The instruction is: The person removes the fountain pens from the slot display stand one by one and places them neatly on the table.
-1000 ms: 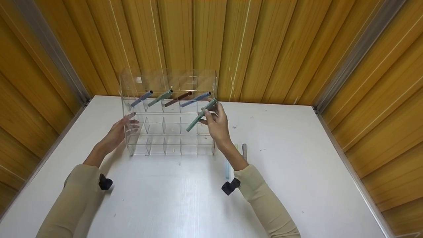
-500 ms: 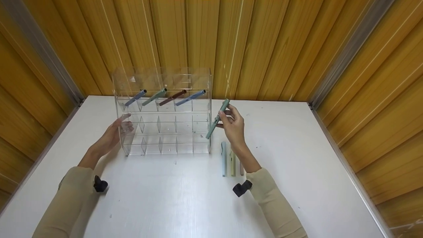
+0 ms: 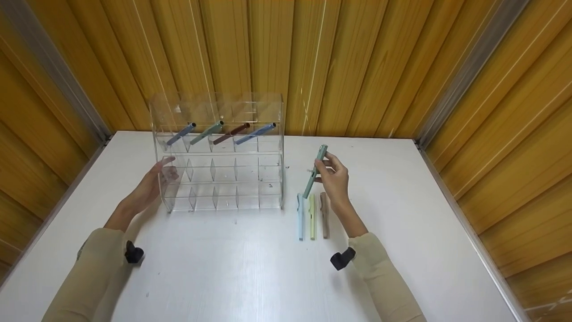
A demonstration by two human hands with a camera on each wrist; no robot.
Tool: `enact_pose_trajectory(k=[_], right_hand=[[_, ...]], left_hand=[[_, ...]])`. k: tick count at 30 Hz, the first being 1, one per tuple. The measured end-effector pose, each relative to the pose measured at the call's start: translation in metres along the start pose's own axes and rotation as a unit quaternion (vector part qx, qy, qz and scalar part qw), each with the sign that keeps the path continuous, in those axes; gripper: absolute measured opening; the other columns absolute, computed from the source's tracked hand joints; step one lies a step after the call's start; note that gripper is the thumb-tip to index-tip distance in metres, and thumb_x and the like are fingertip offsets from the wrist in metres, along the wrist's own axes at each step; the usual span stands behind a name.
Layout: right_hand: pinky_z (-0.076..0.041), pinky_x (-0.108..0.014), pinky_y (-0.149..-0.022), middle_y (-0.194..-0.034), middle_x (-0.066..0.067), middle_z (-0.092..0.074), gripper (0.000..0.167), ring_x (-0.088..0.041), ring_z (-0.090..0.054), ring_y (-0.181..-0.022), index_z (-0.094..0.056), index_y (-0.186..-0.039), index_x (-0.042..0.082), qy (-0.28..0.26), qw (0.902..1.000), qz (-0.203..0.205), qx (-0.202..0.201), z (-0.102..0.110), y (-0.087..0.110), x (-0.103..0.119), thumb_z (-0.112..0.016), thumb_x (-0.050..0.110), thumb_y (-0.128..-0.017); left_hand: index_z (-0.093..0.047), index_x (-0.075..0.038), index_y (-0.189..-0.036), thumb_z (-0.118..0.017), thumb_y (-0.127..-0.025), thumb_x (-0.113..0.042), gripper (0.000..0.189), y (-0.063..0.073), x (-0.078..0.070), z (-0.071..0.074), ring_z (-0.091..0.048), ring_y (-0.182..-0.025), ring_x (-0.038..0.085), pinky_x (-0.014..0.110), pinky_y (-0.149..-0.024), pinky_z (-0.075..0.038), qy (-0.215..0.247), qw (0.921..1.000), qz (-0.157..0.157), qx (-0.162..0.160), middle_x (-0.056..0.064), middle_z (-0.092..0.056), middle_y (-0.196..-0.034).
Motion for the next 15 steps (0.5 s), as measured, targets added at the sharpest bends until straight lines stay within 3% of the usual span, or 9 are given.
enact_pose_trajectory(k=[10,15], right_hand=[[-0.062,-0.022,-0.082,-0.096,0.013,-0.065,0.052,-0.001,-0.07,-0.089,-0.048,-0.151,0.001,0.011,0.9997,-0.023,0.0,0.016,0.0,-0.021,-0.061,0.025,-0.107],[-0.062,-0.021,-0.08,-0.094,0.015,-0.065,0.054,0.0,-0.07,-0.087,-0.045,-0.153,0.004,0.012,0.9991,-0.037,-0.016,0.025,0.001,-0.027,-0.062,0.025,-0.107]], left_hand=[[0.001,-0.019,-0.17,-0.027,-0.109,-0.065,0.082,-0.001,0.002,-0.001,0.006,-0.165,0.031,0.051,-0.132,0.01,-0.003,0.9999,0.008,-0.006,0.014,-0.001,-0.177],[-0.009,-0.019,-0.17,-0.028,-0.11,-0.062,0.076,-0.001,0.0,-0.002,-0.003,-0.164,0.035,0.054,-0.132,0.01,-0.004,0.9999,-0.013,-0.004,0.018,-0.009,-0.176]])
Point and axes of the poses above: each hand's wrist, its own y-axis away from the middle knuckle, its own z-axis out of the back of the hand, x = y × z, the point moved 3 cm from there along -y, towards the middle knuckle
